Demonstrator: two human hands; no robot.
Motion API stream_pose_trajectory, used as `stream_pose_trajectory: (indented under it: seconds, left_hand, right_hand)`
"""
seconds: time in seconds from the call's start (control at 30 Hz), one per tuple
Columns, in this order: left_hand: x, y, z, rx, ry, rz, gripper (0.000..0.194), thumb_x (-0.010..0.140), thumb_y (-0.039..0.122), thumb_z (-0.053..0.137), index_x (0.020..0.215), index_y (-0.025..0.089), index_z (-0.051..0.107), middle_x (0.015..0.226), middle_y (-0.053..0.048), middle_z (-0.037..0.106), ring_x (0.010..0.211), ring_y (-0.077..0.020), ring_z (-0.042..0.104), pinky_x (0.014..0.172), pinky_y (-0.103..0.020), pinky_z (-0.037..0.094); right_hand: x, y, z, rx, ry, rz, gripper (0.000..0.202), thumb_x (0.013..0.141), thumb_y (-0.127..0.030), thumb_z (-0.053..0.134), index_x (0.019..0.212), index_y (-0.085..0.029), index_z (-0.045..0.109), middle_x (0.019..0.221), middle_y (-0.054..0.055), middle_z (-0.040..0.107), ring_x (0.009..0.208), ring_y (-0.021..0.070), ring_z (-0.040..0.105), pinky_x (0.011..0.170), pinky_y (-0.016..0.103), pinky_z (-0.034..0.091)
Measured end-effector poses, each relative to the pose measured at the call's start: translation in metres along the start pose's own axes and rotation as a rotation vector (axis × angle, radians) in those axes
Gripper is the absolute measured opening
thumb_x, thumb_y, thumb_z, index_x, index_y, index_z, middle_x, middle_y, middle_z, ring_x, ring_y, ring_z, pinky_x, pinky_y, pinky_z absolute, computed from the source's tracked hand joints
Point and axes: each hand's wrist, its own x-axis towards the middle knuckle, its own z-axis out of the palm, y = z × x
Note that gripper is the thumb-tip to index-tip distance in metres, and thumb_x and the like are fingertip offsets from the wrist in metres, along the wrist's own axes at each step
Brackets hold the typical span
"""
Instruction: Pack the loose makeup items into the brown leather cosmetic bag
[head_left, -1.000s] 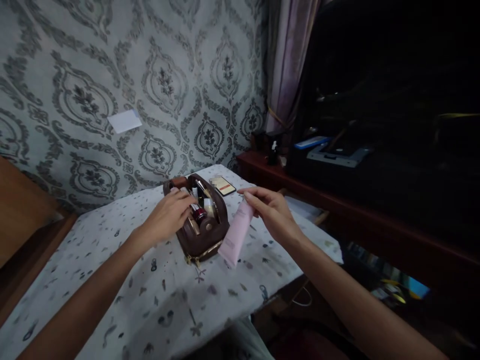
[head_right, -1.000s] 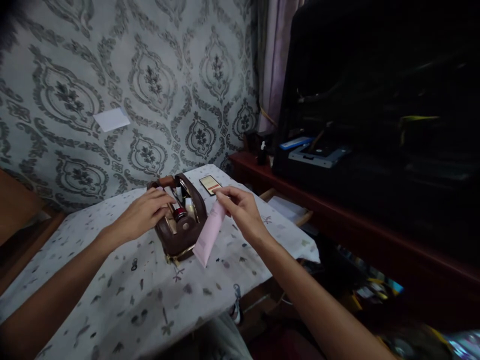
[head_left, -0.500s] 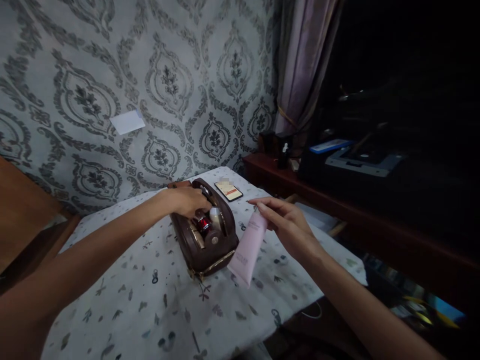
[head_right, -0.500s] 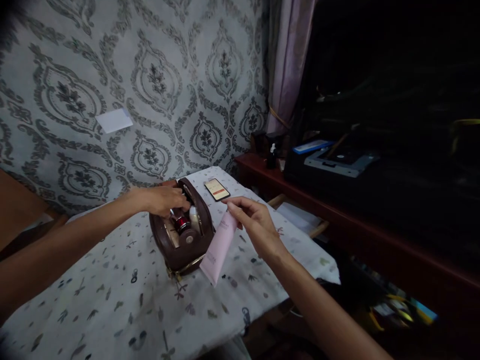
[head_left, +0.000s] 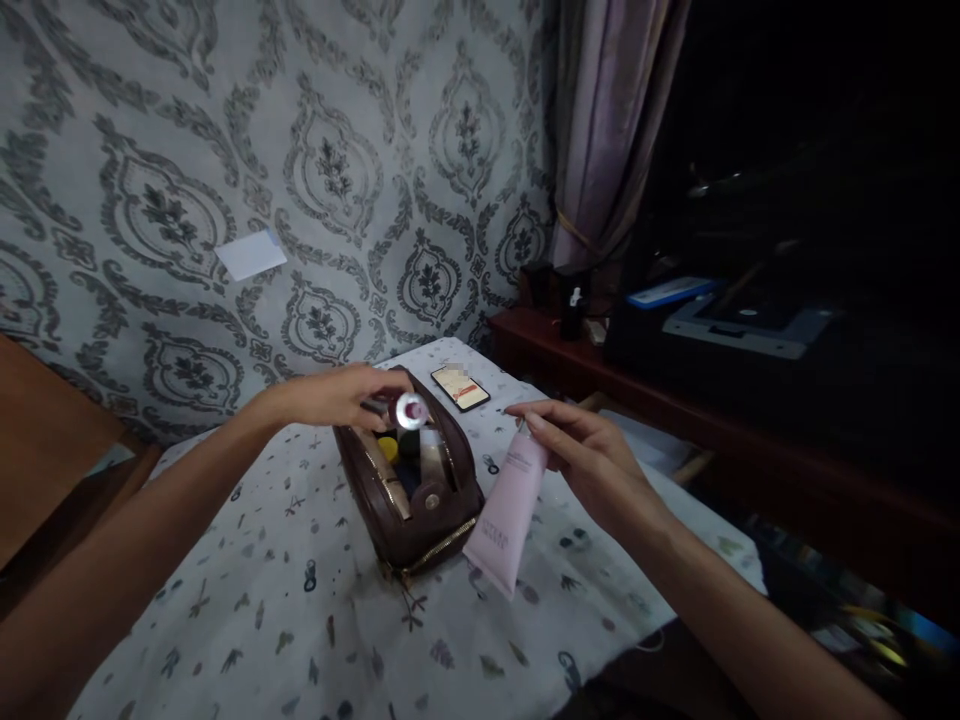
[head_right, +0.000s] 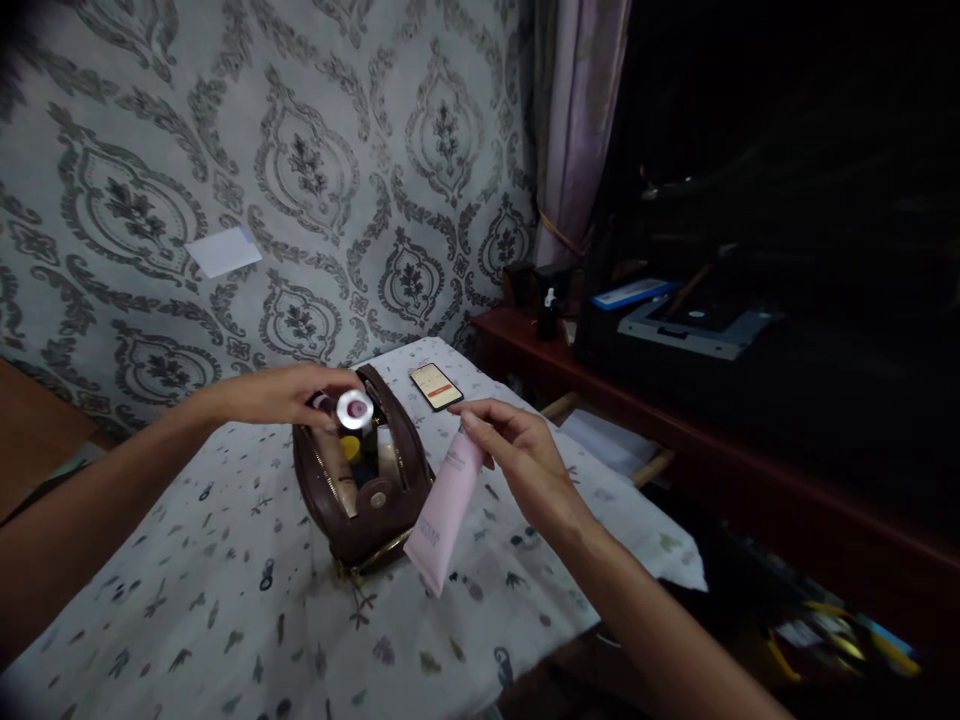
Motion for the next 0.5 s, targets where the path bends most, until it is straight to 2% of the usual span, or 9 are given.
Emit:
stream_pose_trajectory:
  seconds: [0.1, 0.17, 0.27, 0.43, 0.5]
  left_hand:
    - [-0.003, 0.002, 0.007, -0.390, 0.198, -0.033, 0.049, 0.080, 0.041, 0.069, 0.122, 0.022, 0.053, 0.115, -0.007, 0.065, 0.102, -0.0235, 0.063, 0.084, -0.034, 0.052]
    - [-0.003, 0.005, 0.017, -0.618, 0.325, -0.102, 0.068, 0.075, 0.041, 0.075, 0.132, 0.025, 0.042, 0.118, -0.008, 0.063, 0.101, -0.0242, 0.064, 0.080, -0.037, 0.056]
    - [-0.001, 0.010, 0.033, -0.779, 0.401, -0.218, 0.085, 0.070, 0.035, 0.080, 0.138, 0.032, 0.029, 0.114, -0.006, 0.060, 0.091, -0.0209, 0.066, 0.069, -0.036, 0.061]
    - [0.002, 0.008, 0.042, -0.774, 0.427, -0.302, 0.060, 0.070, 0.032, 0.079, 0.118, 0.027, 0.043, 0.098, 0.000, 0.058, 0.075, -0.0135, 0.065, 0.059, -0.028, 0.061]
    - [0.002, 0.004, 0.041, -0.778, 0.451, -0.321, 0.059, 0.070, 0.031, 0.080, 0.116, 0.026, 0.042, 0.092, 0.001, 0.058, 0.073, -0.0130, 0.064, 0.058, -0.028, 0.061]
  right_hand:
    - [0.001, -0.002, -0.002, 0.002, 0.002, -0.001, 0.037, 0.072, -0.052, 0.074, 0.089, -0.020, 0.074, 0.063, 0.000, 0.053, 0.056, 0.0127, 0.046, 0.050, 0.026, 0.036]
    - [0.001, -0.003, -0.002, 0.011, 0.007, 0.001, 0.036, 0.071, -0.051, 0.075, 0.089, -0.020, 0.074, 0.064, 0.000, 0.054, 0.057, 0.0127, 0.046, 0.050, 0.026, 0.036]
    - [0.001, -0.006, -0.001, 0.024, 0.008, 0.000, 0.035, 0.070, -0.051, 0.076, 0.088, -0.020, 0.075, 0.064, 0.000, 0.054, 0.058, 0.0124, 0.046, 0.051, 0.026, 0.036]
    - [0.001, -0.009, 0.005, 0.020, -0.005, 0.006, 0.037, 0.071, -0.052, 0.075, 0.089, -0.020, 0.074, 0.065, 0.001, 0.055, 0.058, 0.0128, 0.047, 0.051, 0.026, 0.036]
    - [0.001, -0.010, 0.007, 0.011, -0.007, 0.004, 0.037, 0.070, -0.052, 0.075, 0.089, -0.019, 0.074, 0.066, 0.001, 0.055, 0.058, 0.0129, 0.047, 0.051, 0.026, 0.036]
